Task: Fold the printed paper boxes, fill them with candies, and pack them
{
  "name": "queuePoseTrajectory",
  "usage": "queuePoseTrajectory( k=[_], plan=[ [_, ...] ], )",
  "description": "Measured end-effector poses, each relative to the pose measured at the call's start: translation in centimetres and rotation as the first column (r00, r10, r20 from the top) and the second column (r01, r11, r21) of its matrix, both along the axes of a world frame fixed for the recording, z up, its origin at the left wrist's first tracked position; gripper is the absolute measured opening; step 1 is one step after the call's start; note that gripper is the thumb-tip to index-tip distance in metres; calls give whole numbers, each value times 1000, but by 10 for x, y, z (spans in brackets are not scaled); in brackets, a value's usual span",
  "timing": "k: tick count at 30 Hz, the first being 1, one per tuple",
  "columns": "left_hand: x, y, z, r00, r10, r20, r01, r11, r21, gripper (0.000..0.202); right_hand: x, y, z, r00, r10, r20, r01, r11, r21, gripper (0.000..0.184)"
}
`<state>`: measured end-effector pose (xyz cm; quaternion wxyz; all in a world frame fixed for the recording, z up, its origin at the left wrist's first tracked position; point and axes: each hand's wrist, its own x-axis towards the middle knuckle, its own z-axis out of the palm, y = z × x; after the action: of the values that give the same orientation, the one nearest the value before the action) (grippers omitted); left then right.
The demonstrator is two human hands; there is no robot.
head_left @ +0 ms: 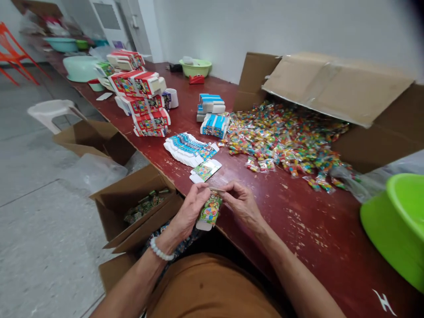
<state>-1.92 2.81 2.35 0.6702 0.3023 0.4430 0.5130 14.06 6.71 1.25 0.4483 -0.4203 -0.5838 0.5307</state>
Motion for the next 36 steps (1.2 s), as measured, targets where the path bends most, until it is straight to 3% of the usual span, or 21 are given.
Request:
queuePoseTrajectory(
  k=[3, 5, 9, 13, 16, 19, 22, 26, 29, 31, 32, 33, 34, 36],
  plan=[
    [3, -1, -1, 998, -56, 4, 56, 995, -78, 45, 2, -3, 2, 991, 30, 133, -54, 982, 183, 21],
    [4, 0, -2, 999, -32, -28, 29, 996, -84, 44, 1, -4, 4, 981, 55, 184, -92, 975, 204, 27],
    [5, 5, -3, 998, -40, -46, 35, 994, -108, 53, -2, 3, 7, 990, 31, 138, -33, 999, 9, 28],
    [5, 9, 0, 998, -59, -32, 55, 991, -121, 59, -3, 15, 12, 994, 109, -26, -112, 976, -186, 26],
    [6, 9, 1, 998, -38, -58, 32, 994, -103, 54, -1, 20, 16, 992, 98, -78, -114, 965, -236, 26],
    [6, 10, 2, 998, -16, -62, 11, 997, -76, 49, 2, 17, 18, 984, 157, -83, -167, 976, -138, 25],
    [7, 12, 3, 1000, -25, -18, 23, 996, -86, 49, 4, 10, 17, 969, 243, 36, -244, 970, 25, 26],
    [12, 18, 4, 997, 2, 74, 5, 995, -100, 44, 6, 10, 9, 963, 166, 213, -218, 944, 248, 25],
    [18, 23, 4, 992, 8, 124, 3, 996, -92, 43, 17, 35, 4, 936, 85, 341, -196, 932, 306, 29],
    [22, 27, 3, 994, 21, 109, -15, 998, -54, 50, 33, 60, 3, 830, -116, 545, -77, 945, 318, 31],
    [23, 30, 2, 996, 40, 84, -38, 999, -29, 52, 43, 73, 3, 707, -252, 661, 12, 938, 346, 30],
    [24, 32, 0, 997, 62, 39, -62, 998, 1, 52, 53, 85, 2, 537, -366, 760, 83, 920, 384, 29],
    [23, 34, -3, 996, 86, -15, -85, 996, 33, 50, 62, 94, 1, 441, -412, 797, 129, 908, 399, 29],
    [18, 37, -9, 983, 129, -130, -119, 989, 86, 44, 78, 107, -6, 376, -414, 829, 145, 910, 389, 26]
  ],
)
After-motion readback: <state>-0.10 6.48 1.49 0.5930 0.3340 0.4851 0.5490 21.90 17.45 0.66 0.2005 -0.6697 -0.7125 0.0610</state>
